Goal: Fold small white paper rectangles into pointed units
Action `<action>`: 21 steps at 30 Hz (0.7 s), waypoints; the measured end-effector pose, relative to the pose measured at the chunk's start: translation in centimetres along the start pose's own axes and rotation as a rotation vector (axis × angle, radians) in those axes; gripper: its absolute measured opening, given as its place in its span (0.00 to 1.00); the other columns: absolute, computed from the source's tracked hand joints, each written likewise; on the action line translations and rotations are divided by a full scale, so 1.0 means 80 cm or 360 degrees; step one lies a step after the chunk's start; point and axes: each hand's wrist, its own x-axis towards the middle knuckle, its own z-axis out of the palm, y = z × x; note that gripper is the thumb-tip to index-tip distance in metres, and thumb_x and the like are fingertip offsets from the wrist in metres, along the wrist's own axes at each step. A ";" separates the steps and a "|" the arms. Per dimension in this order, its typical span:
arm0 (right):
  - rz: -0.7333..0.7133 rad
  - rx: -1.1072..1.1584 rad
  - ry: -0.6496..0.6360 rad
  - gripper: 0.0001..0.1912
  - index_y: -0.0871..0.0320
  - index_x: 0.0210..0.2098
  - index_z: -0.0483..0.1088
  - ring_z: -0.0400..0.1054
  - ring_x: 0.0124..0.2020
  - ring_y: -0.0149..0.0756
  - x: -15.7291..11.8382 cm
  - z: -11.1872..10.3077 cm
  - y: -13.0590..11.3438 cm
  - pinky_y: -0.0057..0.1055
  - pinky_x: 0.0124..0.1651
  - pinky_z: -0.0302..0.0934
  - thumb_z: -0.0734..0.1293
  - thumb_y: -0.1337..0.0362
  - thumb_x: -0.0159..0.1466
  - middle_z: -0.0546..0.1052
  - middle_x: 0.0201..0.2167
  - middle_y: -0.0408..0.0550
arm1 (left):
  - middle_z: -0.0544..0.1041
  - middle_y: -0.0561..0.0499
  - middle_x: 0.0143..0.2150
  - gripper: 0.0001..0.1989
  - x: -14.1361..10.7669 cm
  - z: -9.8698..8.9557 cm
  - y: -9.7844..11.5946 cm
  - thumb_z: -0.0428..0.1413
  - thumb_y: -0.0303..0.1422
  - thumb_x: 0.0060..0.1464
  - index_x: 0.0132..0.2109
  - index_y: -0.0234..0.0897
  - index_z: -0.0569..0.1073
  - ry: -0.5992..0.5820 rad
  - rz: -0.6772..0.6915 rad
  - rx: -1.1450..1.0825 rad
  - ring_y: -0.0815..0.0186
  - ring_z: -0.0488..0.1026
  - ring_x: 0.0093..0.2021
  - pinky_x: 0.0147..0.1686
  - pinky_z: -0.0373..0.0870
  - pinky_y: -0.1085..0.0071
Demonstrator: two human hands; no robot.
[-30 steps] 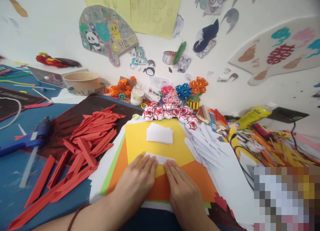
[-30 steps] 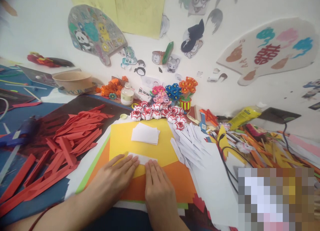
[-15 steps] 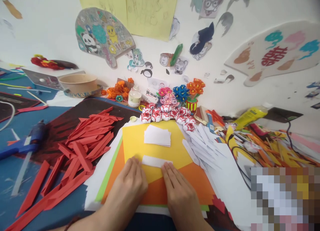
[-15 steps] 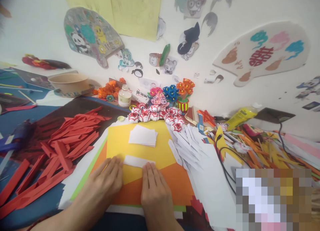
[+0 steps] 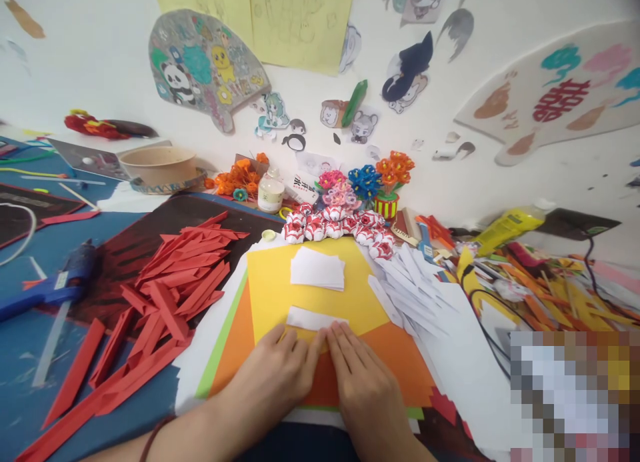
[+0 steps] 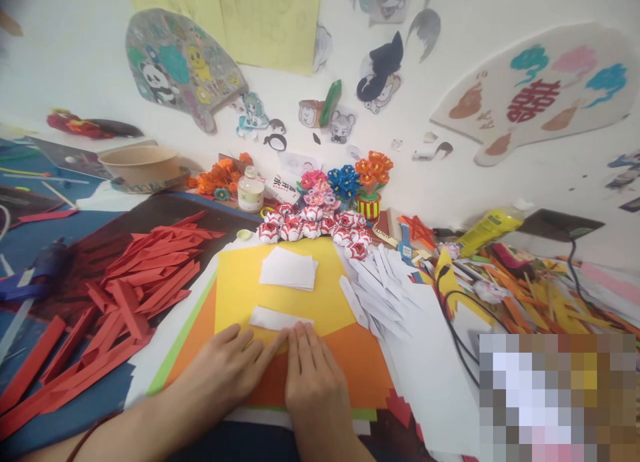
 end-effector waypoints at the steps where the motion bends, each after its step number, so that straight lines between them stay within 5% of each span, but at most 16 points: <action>1: -0.0001 -0.0005 -0.0011 0.24 0.69 0.44 0.78 0.76 0.47 0.44 0.000 0.000 0.000 0.34 0.46 0.73 0.52 0.81 0.64 0.79 0.46 0.58 | 0.74 0.48 0.28 0.21 -0.001 0.002 0.000 0.49 0.20 0.56 0.57 0.26 0.68 -0.0040 -0.0006 0.0012 0.62 0.71 0.27 0.33 0.67 0.64; 14: 0.0000 -0.0002 -0.0023 0.25 0.69 0.44 0.78 0.76 0.47 0.44 0.002 -0.004 0.000 0.35 0.45 0.74 0.52 0.84 0.61 0.79 0.46 0.58 | 0.72 0.50 0.22 0.23 -0.015 -0.010 0.002 0.57 0.19 0.49 0.55 0.25 0.72 -0.0354 -0.0243 0.0230 0.67 0.71 0.22 0.22 0.61 0.72; 21: 0.0003 -0.0014 -0.0023 0.24 0.70 0.44 0.77 0.76 0.47 0.44 0.002 -0.004 -0.002 0.35 0.45 0.73 0.52 0.83 0.63 0.79 0.46 0.59 | 0.71 0.50 0.22 0.18 -0.014 -0.023 -0.006 0.54 0.18 0.48 0.47 0.23 0.76 -0.0062 -0.0309 0.0268 0.65 0.70 0.21 0.22 0.64 0.70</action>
